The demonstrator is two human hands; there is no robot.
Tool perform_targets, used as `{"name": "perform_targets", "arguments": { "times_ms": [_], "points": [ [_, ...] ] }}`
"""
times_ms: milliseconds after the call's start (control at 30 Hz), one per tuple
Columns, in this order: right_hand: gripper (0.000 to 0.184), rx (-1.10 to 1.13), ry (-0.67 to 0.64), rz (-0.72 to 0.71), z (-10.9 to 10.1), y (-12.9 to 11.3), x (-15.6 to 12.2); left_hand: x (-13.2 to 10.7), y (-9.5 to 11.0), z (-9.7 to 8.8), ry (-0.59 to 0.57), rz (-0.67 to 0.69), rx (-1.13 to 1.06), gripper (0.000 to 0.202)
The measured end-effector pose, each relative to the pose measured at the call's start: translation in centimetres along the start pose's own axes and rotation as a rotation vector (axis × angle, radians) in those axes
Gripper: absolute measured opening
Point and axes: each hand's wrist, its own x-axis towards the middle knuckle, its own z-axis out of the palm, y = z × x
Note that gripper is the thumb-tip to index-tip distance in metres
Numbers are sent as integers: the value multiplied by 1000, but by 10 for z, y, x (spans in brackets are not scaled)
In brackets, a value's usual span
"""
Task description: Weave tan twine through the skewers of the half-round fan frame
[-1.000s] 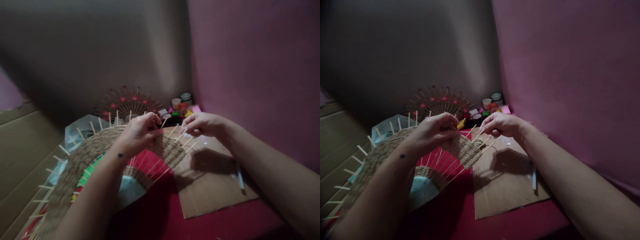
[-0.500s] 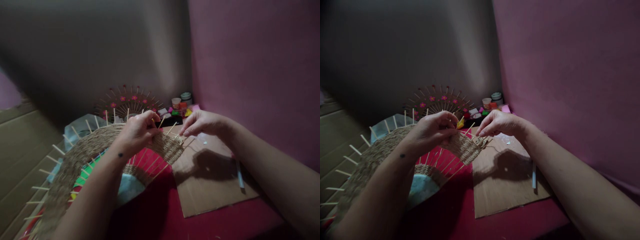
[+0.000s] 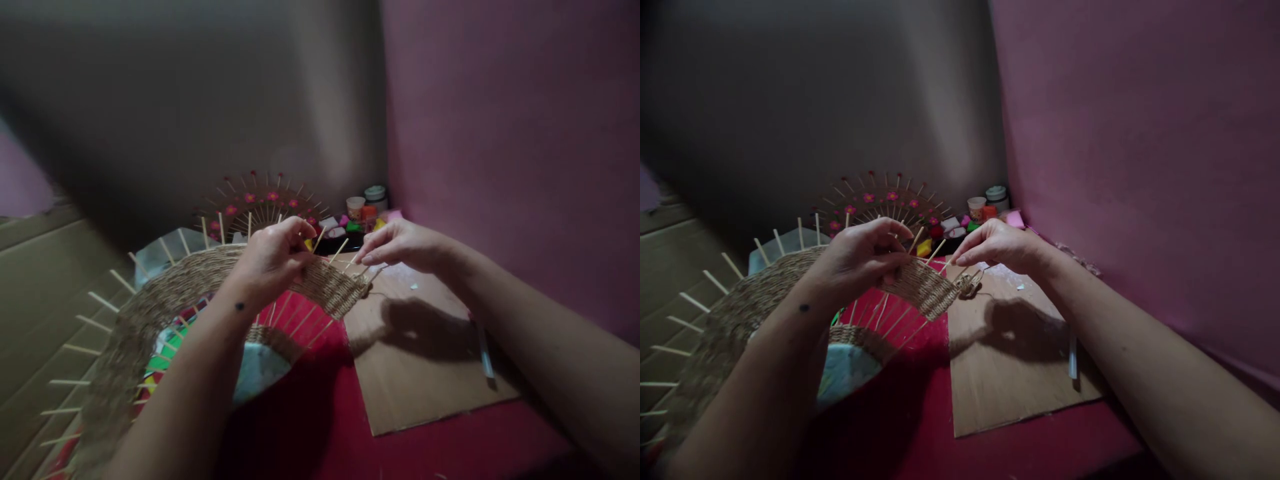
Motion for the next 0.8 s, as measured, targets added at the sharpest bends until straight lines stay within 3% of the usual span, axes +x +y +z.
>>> {"name": "perform_targets", "arguments": {
  "times_ms": [433,667,800],
  "points": [
    [15,83,33,-16,2,2,2,-1,-1,-3,-5,-23,-42,21],
    [9,531,-58,306,5,15,8,-2,2,-6,-2,-35,-110,20],
    [9,703,-165,365,7,21,11,-2,4,-6,-16,-58,-163,20]
  ]
}}
